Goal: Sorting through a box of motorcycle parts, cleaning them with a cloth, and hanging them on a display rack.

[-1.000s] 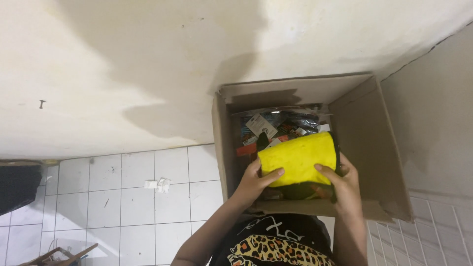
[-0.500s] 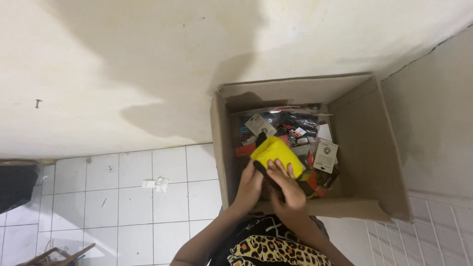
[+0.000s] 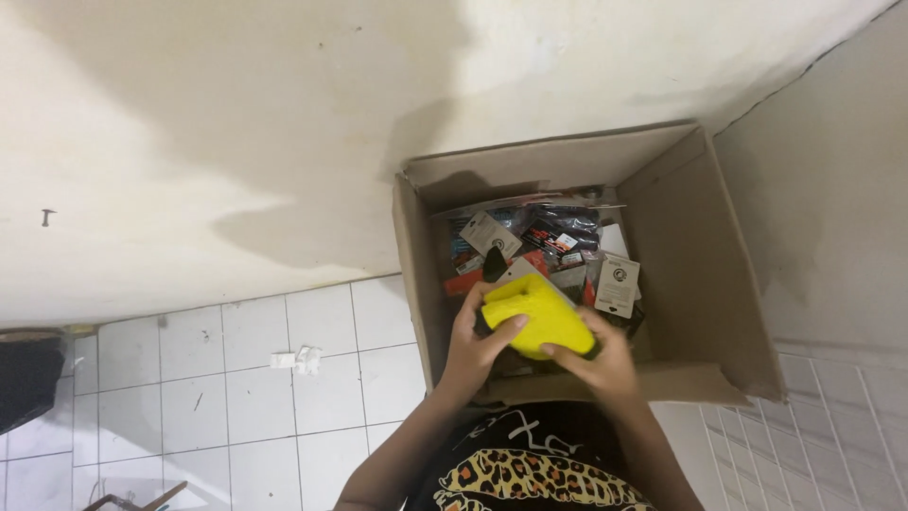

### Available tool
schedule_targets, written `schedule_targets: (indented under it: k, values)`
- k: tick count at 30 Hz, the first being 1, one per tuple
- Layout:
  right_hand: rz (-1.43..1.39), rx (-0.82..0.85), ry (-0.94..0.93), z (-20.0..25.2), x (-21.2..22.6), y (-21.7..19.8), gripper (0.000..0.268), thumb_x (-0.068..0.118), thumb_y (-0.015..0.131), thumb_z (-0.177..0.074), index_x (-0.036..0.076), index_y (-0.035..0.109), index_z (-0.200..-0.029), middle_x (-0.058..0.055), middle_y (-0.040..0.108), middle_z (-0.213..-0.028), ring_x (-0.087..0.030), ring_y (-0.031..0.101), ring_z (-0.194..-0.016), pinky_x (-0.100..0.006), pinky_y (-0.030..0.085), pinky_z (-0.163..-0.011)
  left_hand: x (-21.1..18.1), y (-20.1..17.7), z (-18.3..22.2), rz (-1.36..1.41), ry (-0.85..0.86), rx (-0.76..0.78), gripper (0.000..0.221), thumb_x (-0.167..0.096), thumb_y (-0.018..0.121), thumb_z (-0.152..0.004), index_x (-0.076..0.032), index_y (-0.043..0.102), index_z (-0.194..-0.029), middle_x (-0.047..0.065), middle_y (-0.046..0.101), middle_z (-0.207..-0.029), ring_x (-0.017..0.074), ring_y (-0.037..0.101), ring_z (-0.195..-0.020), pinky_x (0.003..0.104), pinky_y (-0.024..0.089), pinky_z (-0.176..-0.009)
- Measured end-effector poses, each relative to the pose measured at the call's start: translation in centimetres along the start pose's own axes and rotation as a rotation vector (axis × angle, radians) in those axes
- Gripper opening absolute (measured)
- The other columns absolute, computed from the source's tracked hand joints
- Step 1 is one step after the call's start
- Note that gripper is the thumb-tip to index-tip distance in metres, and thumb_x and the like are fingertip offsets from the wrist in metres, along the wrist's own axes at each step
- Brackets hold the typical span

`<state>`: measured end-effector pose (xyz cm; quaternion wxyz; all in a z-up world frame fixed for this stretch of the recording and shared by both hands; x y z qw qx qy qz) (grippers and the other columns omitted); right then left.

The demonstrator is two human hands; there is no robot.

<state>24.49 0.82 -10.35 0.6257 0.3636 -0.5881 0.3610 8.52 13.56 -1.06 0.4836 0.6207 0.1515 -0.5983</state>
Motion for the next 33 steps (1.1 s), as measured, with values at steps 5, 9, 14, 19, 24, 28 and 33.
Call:
schedule_targets:
  k: [5,9,14,19,24,28,33]
  values:
    - [0.119,-0.483,-0.075,0.2,9.3,-1.1,0.087,0.033,0.087,-0.064,0.013,0.044,-0.137,-0.014,0.046,-0.145,-0.040,0.030,-0.145,-0.065,0.010,-0.122,5.4,-1.5,0.2,-0.346,0.315,0.216,0.086,-0.020,0.091,-0.076,-0.018,0.042,-0.146,0.014,0.063,-0.127,0.0291,0.061,-0.118,0.055,0.049,-0.097]
    - [-0.523,-0.931,0.043,1.5,7.8,-0.4,0.092,0.027,0.079,-0.102,0.003,0.009,-0.158,-0.033,0.017,-0.158,-0.049,0.031,-0.146,-0.063,0.022,-0.115,2.2,1.8,0.6,-0.391,0.069,0.467,0.060,-0.025,0.087,-0.079,-0.007,0.060,-0.129,0.014,0.067,-0.126,0.0312,0.063,-0.120,0.052,0.051,-0.099]
    - [0.016,-0.651,-0.251,0.3,10.2,-3.9,0.054,0.009,0.065,-0.106,0.023,0.033,-0.147,-0.021,0.031,-0.150,-0.040,0.047,-0.133,-0.053,0.040,-0.116,-2.7,0.0,-1.2,-0.539,0.302,0.219,0.050,-0.023,0.083,-0.082,-0.010,0.067,-0.128,0.018,0.061,-0.134,0.0382,0.060,-0.121,0.049,0.055,-0.096]
    - [0.447,-0.376,0.057,-0.9,11.8,-1.9,0.084,-0.011,0.073,-0.074,0.010,0.036,-0.147,-0.034,0.050,-0.128,-0.057,0.050,-0.117,-0.063,0.041,-0.104,-5.0,-1.5,-2.3,-0.558,0.248,0.141,0.072,-0.020,0.080,-0.087,-0.005,0.049,-0.150,0.025,0.047,-0.149,0.0378,0.058,-0.127,0.052,0.051,-0.103]
    - [0.722,-0.021,0.403,-0.6,7.7,-1.6,0.065,0.012,0.083,-0.071,0.014,0.065,-0.133,-0.027,0.073,-0.116,-0.049,0.067,-0.110,-0.054,0.055,-0.095,-5.8,-1.0,-3.5,-0.611,0.240,0.183,0.077,-0.020,0.078,-0.090,-0.005,0.039,-0.155,0.024,0.042,-0.153,0.0358,0.057,-0.130,0.050,0.050,-0.106]
    - [0.862,0.344,0.526,0.5,3.7,-1.9,0.052,0.009,0.074,-0.079,0.008,0.069,-0.131,-0.026,0.074,-0.117,-0.046,0.069,-0.113,-0.053,0.056,-0.098,-4.7,-0.8,-5.2,-0.797,0.212,0.357,0.079,-0.025,0.074,-0.092,0.000,0.035,-0.156,0.029,0.037,-0.153,0.0451,0.050,-0.135,0.058,0.045,-0.107]
    - [1.014,0.511,0.562,0.4,1.0,-2.9,0.050,0.022,0.073,-0.084,0.020,0.070,-0.133,-0.017,0.077,-0.119,-0.036,0.070,-0.117,-0.051,0.053,-0.101,-1.3,-1.0,-9.1,-0.939,0.135,0.670,0.059,-0.027,0.068,-0.096,-0.004,0.050,-0.148,0.024,0.053,-0.138,0.0443,0.054,-0.130,0.057,0.044,-0.108]
Point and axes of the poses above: each hand's wrist, its own z-axis away from the middle knuckle, its own y-axis out of the palm, x = y × z, the point moved 4 cm from there along -z, towards the middle knuckle
